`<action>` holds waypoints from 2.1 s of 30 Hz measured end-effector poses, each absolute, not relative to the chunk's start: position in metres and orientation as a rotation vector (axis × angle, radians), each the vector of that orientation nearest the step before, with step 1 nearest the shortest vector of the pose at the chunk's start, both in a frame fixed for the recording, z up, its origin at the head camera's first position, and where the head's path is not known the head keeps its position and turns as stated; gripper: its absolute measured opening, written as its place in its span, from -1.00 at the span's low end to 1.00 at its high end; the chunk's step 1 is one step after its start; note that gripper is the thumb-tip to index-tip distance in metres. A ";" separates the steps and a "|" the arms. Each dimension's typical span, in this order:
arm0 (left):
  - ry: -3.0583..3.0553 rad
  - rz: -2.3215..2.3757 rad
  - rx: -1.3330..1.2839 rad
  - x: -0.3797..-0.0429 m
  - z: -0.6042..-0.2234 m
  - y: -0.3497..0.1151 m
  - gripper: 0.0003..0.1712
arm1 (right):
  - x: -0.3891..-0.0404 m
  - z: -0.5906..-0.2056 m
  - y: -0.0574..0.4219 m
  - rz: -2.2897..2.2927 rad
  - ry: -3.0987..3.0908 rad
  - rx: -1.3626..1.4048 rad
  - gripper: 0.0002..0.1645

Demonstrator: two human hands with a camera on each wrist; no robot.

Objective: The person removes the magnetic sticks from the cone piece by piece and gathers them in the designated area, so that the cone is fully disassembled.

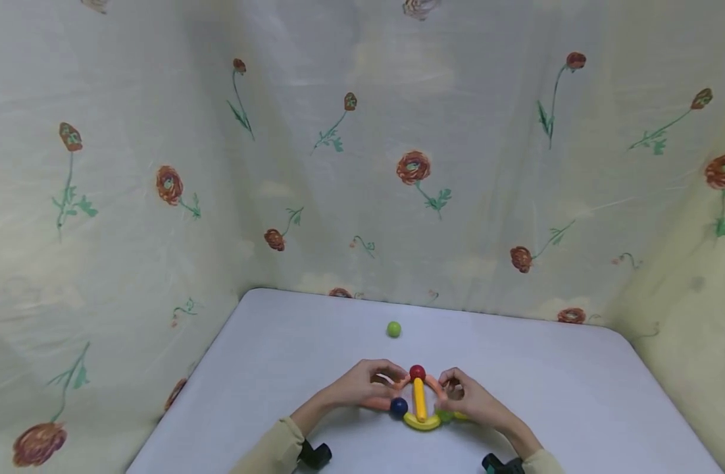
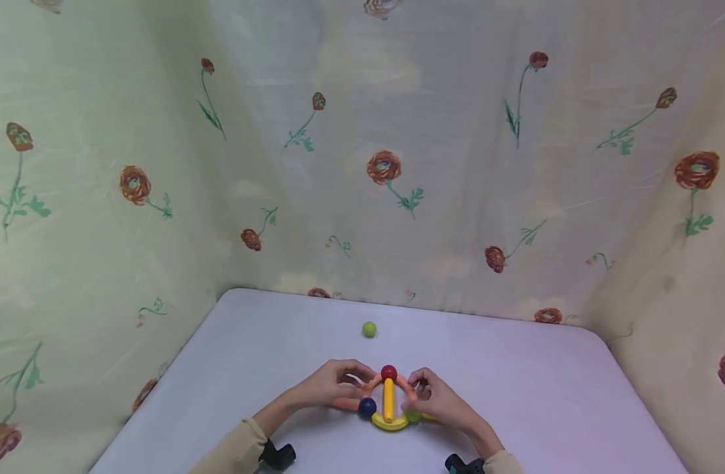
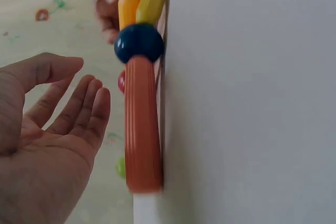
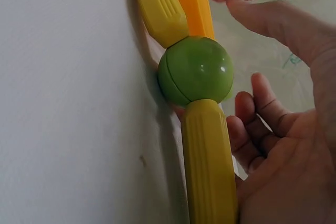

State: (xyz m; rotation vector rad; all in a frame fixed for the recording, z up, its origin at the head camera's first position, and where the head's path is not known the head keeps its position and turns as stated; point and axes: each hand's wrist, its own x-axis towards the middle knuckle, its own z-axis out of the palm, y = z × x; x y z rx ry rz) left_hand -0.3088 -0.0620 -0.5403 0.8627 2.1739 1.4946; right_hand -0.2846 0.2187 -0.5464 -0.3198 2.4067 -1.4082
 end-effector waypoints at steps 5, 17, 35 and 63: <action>2.243 1.392 0.723 -0.310 -0.542 -0.085 -0.65 | -0.285 -0.548 0.219 -1.366 2.375 -0.390 -0.30; 2.355 1.062 0.760 -0.306 -0.537 -0.102 -0.79 | -0.287 -0.550 0.215 -1.300 2.409 -0.370 -0.27; 2.363 0.973 0.815 -0.309 -0.536 -0.100 -0.81 | -0.287 -0.554 0.216 -1.285 2.425 -0.321 -0.25; 2.671 1.257 0.302 -0.370 -0.551 -0.086 -0.79 | -0.285 -0.551 0.213 -1.317 2.419 -0.316 -0.27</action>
